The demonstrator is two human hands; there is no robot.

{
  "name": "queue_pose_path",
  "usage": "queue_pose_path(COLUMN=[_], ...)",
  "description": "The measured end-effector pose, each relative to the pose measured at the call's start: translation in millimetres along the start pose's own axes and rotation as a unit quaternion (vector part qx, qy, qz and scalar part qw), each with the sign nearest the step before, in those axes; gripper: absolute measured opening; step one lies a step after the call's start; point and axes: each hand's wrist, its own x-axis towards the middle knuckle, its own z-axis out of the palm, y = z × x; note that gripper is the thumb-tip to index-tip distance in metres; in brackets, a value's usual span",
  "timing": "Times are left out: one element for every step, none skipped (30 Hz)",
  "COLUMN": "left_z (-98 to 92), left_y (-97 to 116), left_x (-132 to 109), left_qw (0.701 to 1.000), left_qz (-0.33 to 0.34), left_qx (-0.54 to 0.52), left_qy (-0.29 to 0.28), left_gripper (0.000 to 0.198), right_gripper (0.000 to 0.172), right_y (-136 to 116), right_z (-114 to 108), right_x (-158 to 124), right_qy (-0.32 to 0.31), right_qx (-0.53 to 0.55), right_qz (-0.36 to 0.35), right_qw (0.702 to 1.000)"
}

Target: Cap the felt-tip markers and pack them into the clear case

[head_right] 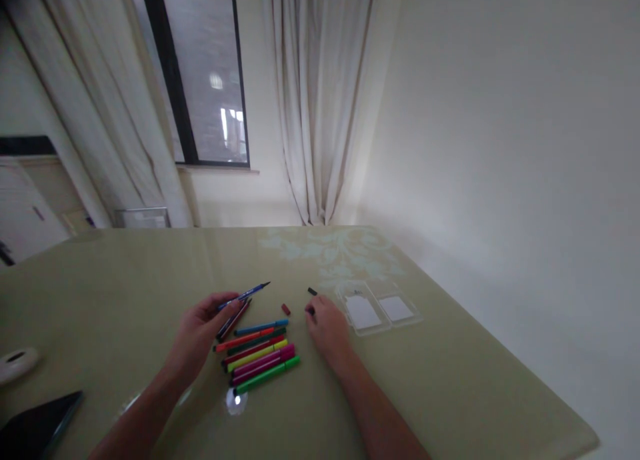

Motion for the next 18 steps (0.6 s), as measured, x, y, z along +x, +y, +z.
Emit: queue_pose_path(left_z=[0.1,0.2,0.4,0.7,1.0,1.3,1.4,1.2,0.5,-0.5,-1.9,-3.6,-5.3,-6.7,-7.6,-7.8,-7.3,-6.0], left_y=[-0.3,-0.5,-0.6,-0.6,-0.4,-0.2,0.1,0.3,0.4,0.2,-0.1,-0.7,-1.5,-2.6,-3.7,-4.8,-5.7,-6.3], left_x=[0.2,0.3,0.4,0.4,0.3,0.2,0.2,0.3,0.5,1.0,1.7,2.6,3.5,4.5,5.2,5.6,5.5,4.9], left_qw=[1.000,1.000,1.000,1.000,1.000,1.000,1.000,1.000,1.000,1.000,1.000,1.000,0.999,0.999,0.998,0.998,0.998,0.999], left_qz=[0.000,0.002,0.003,0.004,0.006,0.009,0.010,0.010,0.010,0.010,0.012,0.014,0.018,0.021,0.022,0.018,0.012,0.003], left_qx=[0.000,-0.001,-0.002,-0.003,-0.005,-0.006,-0.007,-0.007,-0.008,-0.010,-0.011,-0.014,-0.017,-0.022,-0.027,-0.031,-0.036,-0.039], left_qy=[-0.002,-0.005,-0.008,-0.009,-0.009,-0.007,-0.007,-0.008,-0.008,-0.006,0.000,0.009,0.020,0.033,0.043,0.046,0.042,0.031], left_gripper=[0.062,0.061,0.061,0.061,0.060,0.060,0.060,0.060,0.061,0.061,0.061,0.061,0.061,0.062,0.062,0.063,0.064,0.065], right_gripper=[0.013,0.013,0.014,0.016,0.018,0.020,0.022,0.024,0.025,0.025,0.025,0.025,0.025,0.025,0.024,0.023,0.022,0.020], right_y=[-1.0,-1.0,0.0,1.9,4.5,7.3,10.2,12.7,14.6,15.9,16.6,16.6,16.2,15.3,14.0,12.3,10.1,7.5], right_z=[1.1,1.2,0.7,-0.1,-0.9,-1.3,-1.3,-0.9,-0.3,0.3,0.6,0.5,-0.1,-1.1,-2.5,-3.9,-5.3,-6.5], right_x=[-0.1,0.4,1.4,2.6,3.9,4.9,5.7,6.2,6.4,6.5,6.5,6.5,6.6,6.7,6.8,6.9,6.9,6.7], right_qy=[-0.014,-0.020,-0.017,-0.005,0.010,0.025,0.038,0.044,0.043,0.038,0.033,0.029,0.028,0.031,0.036,0.040,0.042,0.044], right_qx=[-0.032,-0.057,-0.081,-0.109,-0.140,-0.172,-0.200,-0.220,-0.232,-0.234,-0.230,-0.220,-0.203,-0.174,-0.129,-0.064,0.019,0.113], right_qz=[-0.006,-0.011,-0.013,-0.012,-0.009,-0.006,0.000,0.005,0.010,0.014,0.017,0.020,0.022,0.023,0.023,0.023,0.023,0.024], right_qw=[0.999,0.998,0.996,0.994,0.990,0.985,0.979,0.974,0.972,0.971,0.973,0.975,0.979,0.984,0.991,0.997,0.999,0.992])
